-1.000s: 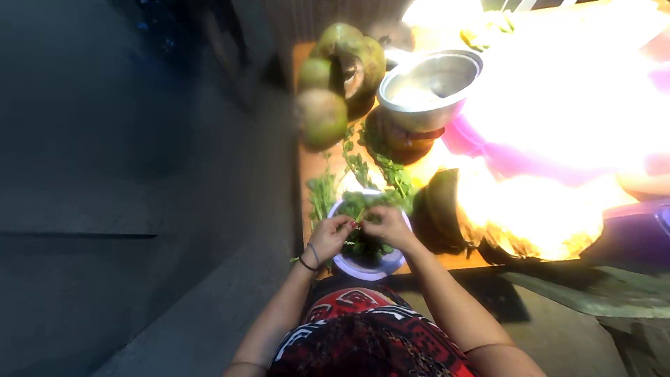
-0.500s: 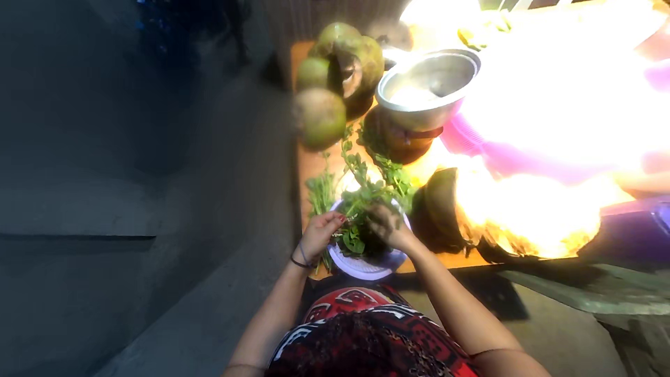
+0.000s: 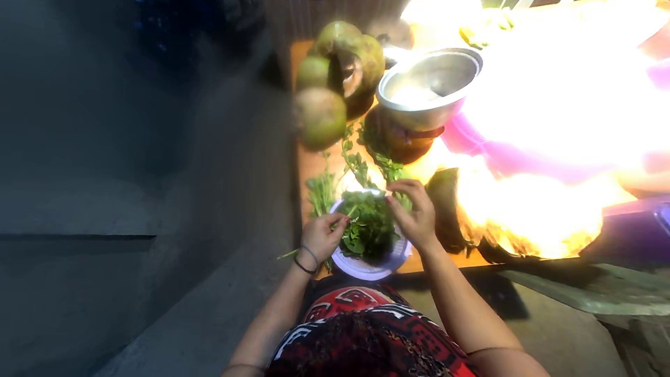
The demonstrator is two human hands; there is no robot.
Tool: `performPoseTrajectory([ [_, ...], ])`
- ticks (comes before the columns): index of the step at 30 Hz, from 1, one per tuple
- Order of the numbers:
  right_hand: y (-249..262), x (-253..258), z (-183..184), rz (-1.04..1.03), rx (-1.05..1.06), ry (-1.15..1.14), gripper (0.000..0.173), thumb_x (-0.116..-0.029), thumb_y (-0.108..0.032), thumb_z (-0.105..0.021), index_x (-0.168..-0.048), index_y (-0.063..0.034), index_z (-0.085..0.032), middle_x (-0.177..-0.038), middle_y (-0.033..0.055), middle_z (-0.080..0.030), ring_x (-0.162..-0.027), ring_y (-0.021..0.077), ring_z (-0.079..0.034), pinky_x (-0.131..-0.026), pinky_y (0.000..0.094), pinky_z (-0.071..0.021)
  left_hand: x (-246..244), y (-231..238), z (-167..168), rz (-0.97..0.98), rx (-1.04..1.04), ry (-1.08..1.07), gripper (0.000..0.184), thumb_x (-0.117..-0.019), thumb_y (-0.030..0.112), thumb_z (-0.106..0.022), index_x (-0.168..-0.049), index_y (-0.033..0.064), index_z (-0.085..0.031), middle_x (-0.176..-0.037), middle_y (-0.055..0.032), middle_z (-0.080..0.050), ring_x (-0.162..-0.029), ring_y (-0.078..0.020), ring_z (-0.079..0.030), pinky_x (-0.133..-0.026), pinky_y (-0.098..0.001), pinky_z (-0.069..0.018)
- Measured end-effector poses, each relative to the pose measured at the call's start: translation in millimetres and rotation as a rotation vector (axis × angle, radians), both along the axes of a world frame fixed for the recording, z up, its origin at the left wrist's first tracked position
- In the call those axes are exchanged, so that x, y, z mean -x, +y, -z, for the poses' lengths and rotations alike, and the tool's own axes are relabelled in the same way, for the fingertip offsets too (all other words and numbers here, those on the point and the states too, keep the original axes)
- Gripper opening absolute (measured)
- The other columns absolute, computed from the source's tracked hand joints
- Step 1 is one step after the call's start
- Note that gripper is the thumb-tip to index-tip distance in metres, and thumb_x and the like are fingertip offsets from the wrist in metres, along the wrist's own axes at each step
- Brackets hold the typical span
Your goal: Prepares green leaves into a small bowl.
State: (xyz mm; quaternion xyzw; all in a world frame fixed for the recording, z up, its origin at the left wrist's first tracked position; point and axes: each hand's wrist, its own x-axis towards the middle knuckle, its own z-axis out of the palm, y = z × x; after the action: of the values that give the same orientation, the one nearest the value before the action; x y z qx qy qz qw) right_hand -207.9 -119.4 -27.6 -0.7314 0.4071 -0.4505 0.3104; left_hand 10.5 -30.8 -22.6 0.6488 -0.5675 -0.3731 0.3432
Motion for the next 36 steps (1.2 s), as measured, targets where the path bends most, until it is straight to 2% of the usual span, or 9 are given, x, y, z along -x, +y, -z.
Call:
performPoseTrajectory([
  [3, -1.3, -10.1, -6.6, -0.176, 0.170, 0.268, 0.034, -0.0943, -0.026, -0.069, -0.122, -0.0072, -0.074, -0.129, 0.0209, -0.064, -0.126, 0.0388, -0.057, -0.107, 0.0548, -0.0470, 4.5, 3.4, -1.4, 0.039, 0.141, -0.186, 0.020, -0.1015, 0.020, -0.062, -0.103, 0.0071, -0.078, -0.092, -0.0086, -0.075, -0.082, -0.0219, -0.072, -0.076, -0.0474, -0.0594],
  [6, -6.3, -15.3, -1.7, -0.227, 0.298, 0.449, 0.025, -0.0957, -0.022, -0.066, -0.115, -0.0103, -0.077, -0.120, 0.0186, -0.070, -0.122, 0.0420, -0.062, -0.107, 0.0622, -0.0442, 6.1, 4.3, -5.4, 0.045, 0.181, -0.280, 0.021, -0.1010, 0.019, -0.063, -0.103, 0.0056, -0.078, -0.090, -0.0098, -0.074, -0.079, -0.0235, -0.073, -0.072, -0.0468, -0.0597],
  [16, -4.0, -15.0, 13.9, -0.294, 0.384, 0.595, 0.018, -0.0919, -0.015, -0.066, -0.102, -0.0059, -0.078, -0.093, 0.0127, -0.076, -0.093, 0.0336, -0.074, -0.091, 0.0548, -0.0561, 2.9, 7.0, -9.3, 0.102, 0.097, -0.258, 0.022, -0.1026, 0.022, -0.061, -0.102, 0.0072, -0.078, -0.092, -0.0079, -0.075, -0.081, -0.0220, -0.072, -0.075, -0.0463, -0.0595],
  [19, 0.9, -14.8, 10.9, -0.288, 0.272, 0.575, 0.016, -0.0891, -0.012, -0.067, -0.095, -0.0024, -0.078, -0.092, 0.0144, -0.076, -0.092, 0.0347, -0.075, -0.085, 0.0527, -0.0596, 0.8, 6.6, -12.4, 0.132, 0.045, -0.212, 0.023, -0.1036, 0.023, -0.060, -0.103, 0.0074, -0.078, -0.097, -0.0086, -0.075, -0.087, -0.0225, -0.073, -0.080, -0.0482, -0.0590],
  [22, 4.5, -14.4, 4.4, -0.243, -0.074, 0.383, 0.013, -0.0898, -0.007, -0.067, -0.094, 0.0008, -0.078, -0.090, 0.0158, -0.075, -0.087, 0.0297, -0.074, -0.080, 0.0512, -0.0598, -0.7, 6.2, -13.7, 0.132, -0.008, -0.113, 0.022, -0.1035, 0.023, -0.061, -0.103, 0.0080, -0.078, -0.097, -0.0071, -0.076, -0.086, -0.0202, -0.072, -0.080, -0.0482, -0.0581],
  [26, 0.3, -12.3, -3.6, -0.052, -0.526, 0.008, 0.015, -0.0964, -0.003, -0.060, -0.095, 0.0001, -0.075, -0.084, 0.0028, -0.072, -0.075, 0.0042, -0.066, -0.073, 0.0263, -0.0573, -2.1, 6.6, -15.0, 0.116, -0.081, 0.006, 0.019, -0.1029, 0.022, -0.063, -0.102, 0.0089, -0.077, -0.092, -0.0040, -0.075, -0.077, -0.0140, -0.069, -0.074, -0.0416, -0.0568],
  [29, -9.2, -7.4, -5.2, 0.092, -0.745, -0.149, 0.020, -0.1037, -0.007, -0.056, -0.097, -0.0027, -0.074, -0.080, -0.0025, -0.071, -0.062, -0.0009, -0.057, -0.059, 0.0175, -0.0480, -3.6, 7.7, -18.7, 0.086, -0.121, 0.053, 0.020, -0.1032, 0.022, -0.062, -0.103, 0.0085, -0.077, -0.089, -0.0044, -0.074, -0.073, -0.0135, -0.067, -0.070, -0.0400, -0.0556],
  [33, -12.9, 2.3, -1.1, 0.094, -0.880, 0.001, 0.025, -0.1065, -0.018, -0.058, -0.094, -0.0047, -0.074, -0.075, -0.0016, -0.064, -0.061, 0.0027, -0.051, -0.058, 0.0223, -0.0433, -6.8, 10.3, -22.0, 0.056, -0.131, 0.090, 0.019, -0.1031, 0.021, -0.062, -0.103, 0.0078, -0.077, -0.093, -0.0040, -0.074, -0.077, -0.0116, -0.067, -0.074, -0.0367, -0.0555],
  [36, -5.7, 4.2, 7.5, 0.096, -0.748, 0.107, 0.027, -0.1057, -0.024, -0.060, -0.091, -0.0045, -0.072, -0.073, 0.0011, -0.062, -0.060, 0.0057, -0.052, -0.059, 0.0275, -0.0459, -6.9, 10.9, -22.0, 0.027, -0.155, 0.073, 0.019, -0.1032, 0.020, -0.062, -0.101, 0.0072, -0.076, -0.089, -0.0048, -0.073, -0.074, -0.0122, -0.066, -0.071, -0.0372, -0.0549],
])
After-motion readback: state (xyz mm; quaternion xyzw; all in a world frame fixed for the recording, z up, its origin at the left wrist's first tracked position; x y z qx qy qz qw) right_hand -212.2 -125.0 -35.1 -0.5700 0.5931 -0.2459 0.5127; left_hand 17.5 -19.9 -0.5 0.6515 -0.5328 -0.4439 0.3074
